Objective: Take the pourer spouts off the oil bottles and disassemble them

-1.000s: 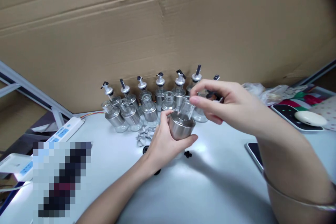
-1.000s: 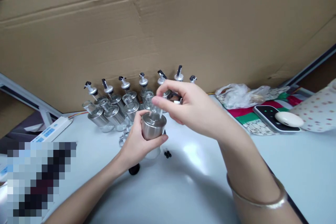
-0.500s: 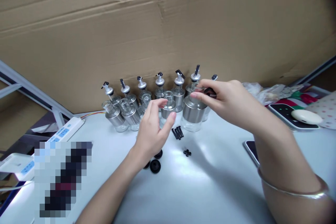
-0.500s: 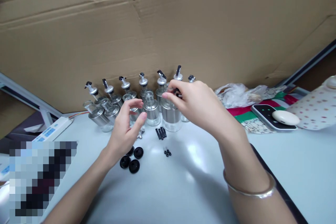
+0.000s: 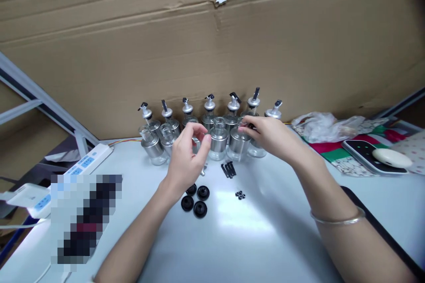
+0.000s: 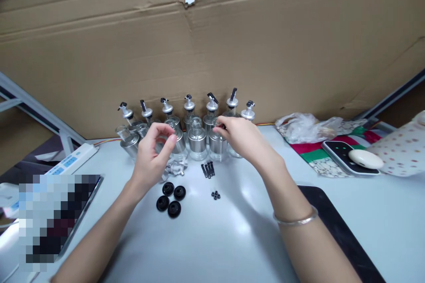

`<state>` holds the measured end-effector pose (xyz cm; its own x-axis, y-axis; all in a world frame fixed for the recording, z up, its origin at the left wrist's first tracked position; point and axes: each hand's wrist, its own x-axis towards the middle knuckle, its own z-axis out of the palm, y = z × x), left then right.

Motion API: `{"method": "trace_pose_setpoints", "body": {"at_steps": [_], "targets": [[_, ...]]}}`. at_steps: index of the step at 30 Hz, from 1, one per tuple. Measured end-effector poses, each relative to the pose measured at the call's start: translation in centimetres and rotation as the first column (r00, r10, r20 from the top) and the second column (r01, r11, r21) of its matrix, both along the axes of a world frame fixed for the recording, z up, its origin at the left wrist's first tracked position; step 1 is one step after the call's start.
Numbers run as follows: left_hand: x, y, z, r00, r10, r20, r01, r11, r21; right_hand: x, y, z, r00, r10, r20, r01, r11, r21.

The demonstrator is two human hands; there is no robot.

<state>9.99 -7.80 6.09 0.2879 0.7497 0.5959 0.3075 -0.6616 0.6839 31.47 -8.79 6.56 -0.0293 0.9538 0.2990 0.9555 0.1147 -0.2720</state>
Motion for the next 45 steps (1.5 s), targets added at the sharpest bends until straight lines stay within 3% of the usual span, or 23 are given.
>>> {"method": "trace_pose_setpoints", "body": {"at_steps": [5,7,10,11,13,17,19,21,26,30,37,45], "targets": [[-0.4,-1.9,-1.4,0.996,-0.088,-0.029,0.084,0.989,-0.119,0.1,-1.5,1.1,0.975,0.03,-0.218,0.008,0.985,0.171],[-1.0,-2.9,-2.4,0.986,-0.085,-0.142,0.069,0.991,-0.119,-1.2,-2.4,1.8,0.941,0.075,-0.329,-0.027,0.989,0.149],[-2.3,-3.9,-4.0,0.921,0.007,-0.389,0.003,1.0,0.025,-4.6,-3.5,1.5,0.848,0.191,-0.495,-0.197,0.98,0.04],[-2.7,-4.0,-4.6,0.897,0.04,-0.44,-0.008,0.997,0.076,-6.0,-3.7,0.9,0.788,0.241,-0.566,-0.283,0.959,0.014],[-3.5,-4.2,-5.6,0.864,0.089,-0.496,-0.018,0.989,0.146,-8.7,-4.2,-0.7,0.593,0.228,-0.772,-0.377,0.926,-0.016],[-4.4,-4.6,-7.1,0.805,0.106,-0.584,0.004,0.983,0.184,-12.2,-5.5,-4.6,0.224,-0.024,-0.974,-0.306,0.947,-0.094],[-4.5,-4.8,-7.5,0.792,0.079,-0.606,0.062,0.976,0.208,-12.5,-6.4,-6.0,0.132,-0.058,-0.989,-0.279,0.956,-0.094],[-4.6,-4.9,-7.5,0.799,0.049,-0.599,0.116,0.965,0.234,-12.2,-7.1,-6.8,0.181,-0.033,-0.983,-0.256,0.963,-0.08],[-5.2,-4.7,-6.9,0.816,0.073,-0.574,0.088,0.965,0.248,-10.4,-7.4,-7.2,0.571,0.143,-0.809,-0.258,0.966,-0.011],[-5.8,-4.2,-6.8,0.822,0.054,-0.567,0.076,0.976,0.203,-9.0,-6.9,-6.9,0.733,0.29,-0.616,-0.29,0.952,0.103],[-5.8,-4.0,-7.6,0.846,-0.03,-0.533,0.12,0.983,0.136,-8.1,-7.1,-6.9,0.778,0.411,-0.476,-0.342,0.911,0.228],[-5.7,-3.6,-8.0,0.863,-0.063,-0.501,0.182,0.964,0.192,-8.7,-7.8,-7.1,0.776,0.447,-0.445,-0.361,0.893,0.268]]}}
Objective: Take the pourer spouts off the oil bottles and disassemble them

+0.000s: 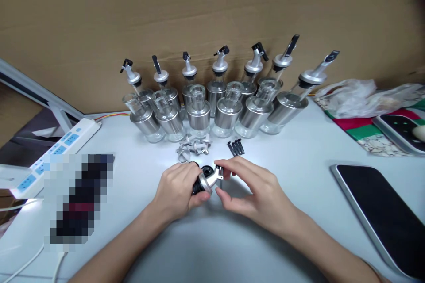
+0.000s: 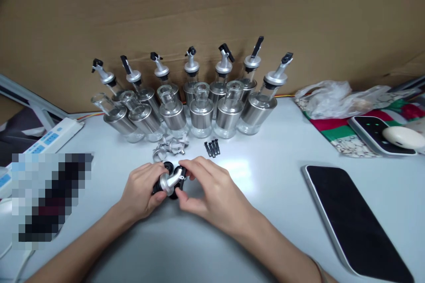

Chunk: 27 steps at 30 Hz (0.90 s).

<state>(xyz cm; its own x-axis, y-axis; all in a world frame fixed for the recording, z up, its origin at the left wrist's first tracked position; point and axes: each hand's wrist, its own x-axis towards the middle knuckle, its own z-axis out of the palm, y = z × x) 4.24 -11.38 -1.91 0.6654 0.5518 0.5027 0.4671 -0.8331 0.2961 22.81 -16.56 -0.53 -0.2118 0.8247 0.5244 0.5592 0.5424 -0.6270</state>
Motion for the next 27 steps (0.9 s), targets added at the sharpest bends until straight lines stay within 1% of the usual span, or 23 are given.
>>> {"method": "trace_pose_setpoints", "body": {"at_steps": [4,9,14,16,19,21,27], "targets": [[0.0,0.0,0.0,0.999,-0.036,-0.039,0.038,0.999,0.029,0.0,-0.2,0.3,0.999,0.002,0.05,-0.002,1.0,-0.003],[0.1,0.0,-0.2,0.998,-0.053,-0.044,0.057,0.994,0.094,-0.4,-0.5,0.1,0.97,-0.051,0.237,0.052,0.999,0.003],[0.3,0.0,-0.1,0.997,-0.068,-0.038,0.071,0.994,0.078,-1.4,-0.6,-0.8,0.929,-0.116,0.35,0.083,0.991,0.108],[0.3,-0.1,0.1,0.997,-0.074,-0.027,0.076,0.994,0.076,-1.6,-0.7,-1.1,0.92,-0.122,0.372,0.081,0.989,0.123],[0.4,-0.1,0.2,0.997,-0.079,-0.025,0.081,0.993,0.089,-1.6,-0.8,-1.2,0.918,-0.092,0.386,0.06,0.994,0.094],[0.4,0.0,0.3,0.996,-0.082,-0.032,0.085,0.992,0.097,-1.5,-0.8,-1.2,0.918,-0.075,0.39,0.051,0.996,0.072],[0.5,0.0,0.2,0.994,-0.105,-0.035,0.108,0.99,0.091,-1.4,-0.6,-1.1,0.917,-0.079,0.391,0.054,0.996,0.075]]}}
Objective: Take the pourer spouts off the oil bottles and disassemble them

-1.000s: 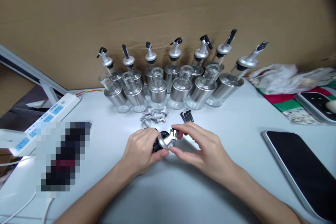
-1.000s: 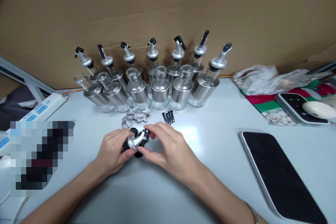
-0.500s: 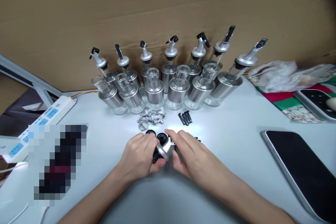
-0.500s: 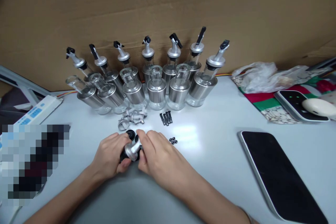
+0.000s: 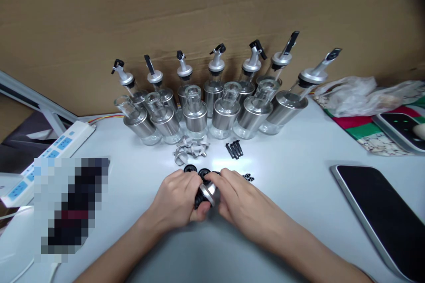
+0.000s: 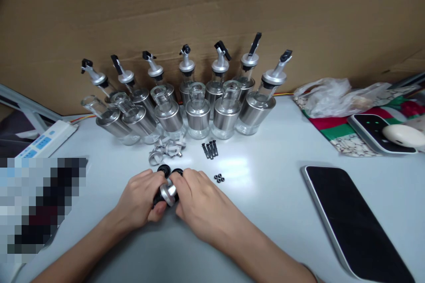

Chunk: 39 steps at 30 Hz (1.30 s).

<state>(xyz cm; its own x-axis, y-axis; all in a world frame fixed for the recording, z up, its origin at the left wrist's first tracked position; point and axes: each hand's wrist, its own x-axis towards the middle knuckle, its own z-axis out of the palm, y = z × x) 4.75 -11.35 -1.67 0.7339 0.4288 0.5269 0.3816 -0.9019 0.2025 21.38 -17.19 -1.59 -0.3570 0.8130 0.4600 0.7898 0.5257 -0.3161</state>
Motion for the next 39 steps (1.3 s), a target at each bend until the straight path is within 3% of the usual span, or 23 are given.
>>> {"method": "trace_pose_setpoints", "body": {"at_steps": [12,19,31,39], "targets": [[-0.3,0.2,0.0,0.997,-0.026,0.075,0.028,0.999,-0.032,1.0,0.6,1.0,0.995,0.002,-0.095,-0.009,0.997,-0.077],[-0.2,-0.3,-0.1,0.988,-0.085,0.126,0.096,0.992,-0.079,0.8,0.5,0.4,0.998,0.022,-0.063,-0.022,1.0,-0.007],[0.0,-0.7,-0.2,0.984,-0.132,0.12,0.156,0.962,-0.222,1.6,0.3,0.3,0.993,0.071,0.098,-0.051,0.981,-0.188],[-0.1,-1.0,0.4,0.972,-0.187,0.143,0.221,0.935,-0.278,1.7,0.2,0.5,0.991,0.134,0.008,-0.128,0.959,-0.254]]}}
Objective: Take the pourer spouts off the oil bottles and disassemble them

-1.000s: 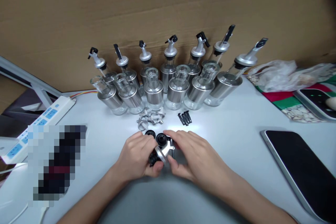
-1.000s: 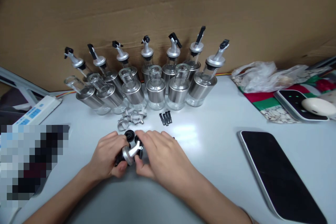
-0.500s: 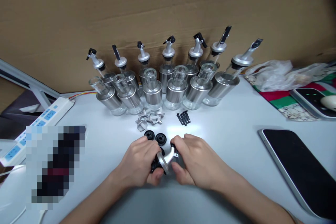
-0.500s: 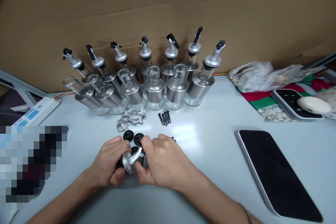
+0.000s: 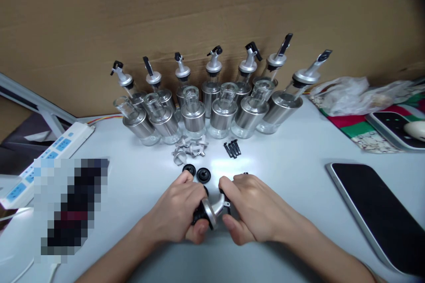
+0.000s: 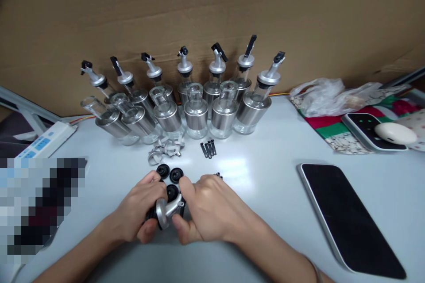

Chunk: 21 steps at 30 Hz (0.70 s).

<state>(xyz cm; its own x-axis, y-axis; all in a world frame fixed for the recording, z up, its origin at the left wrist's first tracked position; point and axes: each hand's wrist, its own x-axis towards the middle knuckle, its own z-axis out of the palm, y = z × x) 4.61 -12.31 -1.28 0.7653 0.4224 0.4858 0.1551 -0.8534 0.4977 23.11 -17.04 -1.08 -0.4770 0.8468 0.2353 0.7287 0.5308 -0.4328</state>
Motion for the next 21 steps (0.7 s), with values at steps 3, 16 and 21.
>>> {"method": "trace_pose_setpoints", "body": {"at_steps": [3,16,21], "targets": [[-0.4,0.3,0.3,0.998,0.029,0.059,-0.023,0.995,-0.1,-0.2,-0.2,0.2,0.967,0.126,-0.221,-0.14,0.989,-0.049],[-1.7,2.1,-1.2,0.96,0.23,0.158,-0.251,0.959,0.13,5.0,2.4,0.6,0.838,-0.545,-0.008,0.544,0.838,-0.045],[-1.8,2.0,-1.4,0.962,0.243,0.123,-0.261,0.95,0.17,6.5,2.9,-1.0,0.659,-0.651,0.376,0.708,0.706,-0.018]]}}
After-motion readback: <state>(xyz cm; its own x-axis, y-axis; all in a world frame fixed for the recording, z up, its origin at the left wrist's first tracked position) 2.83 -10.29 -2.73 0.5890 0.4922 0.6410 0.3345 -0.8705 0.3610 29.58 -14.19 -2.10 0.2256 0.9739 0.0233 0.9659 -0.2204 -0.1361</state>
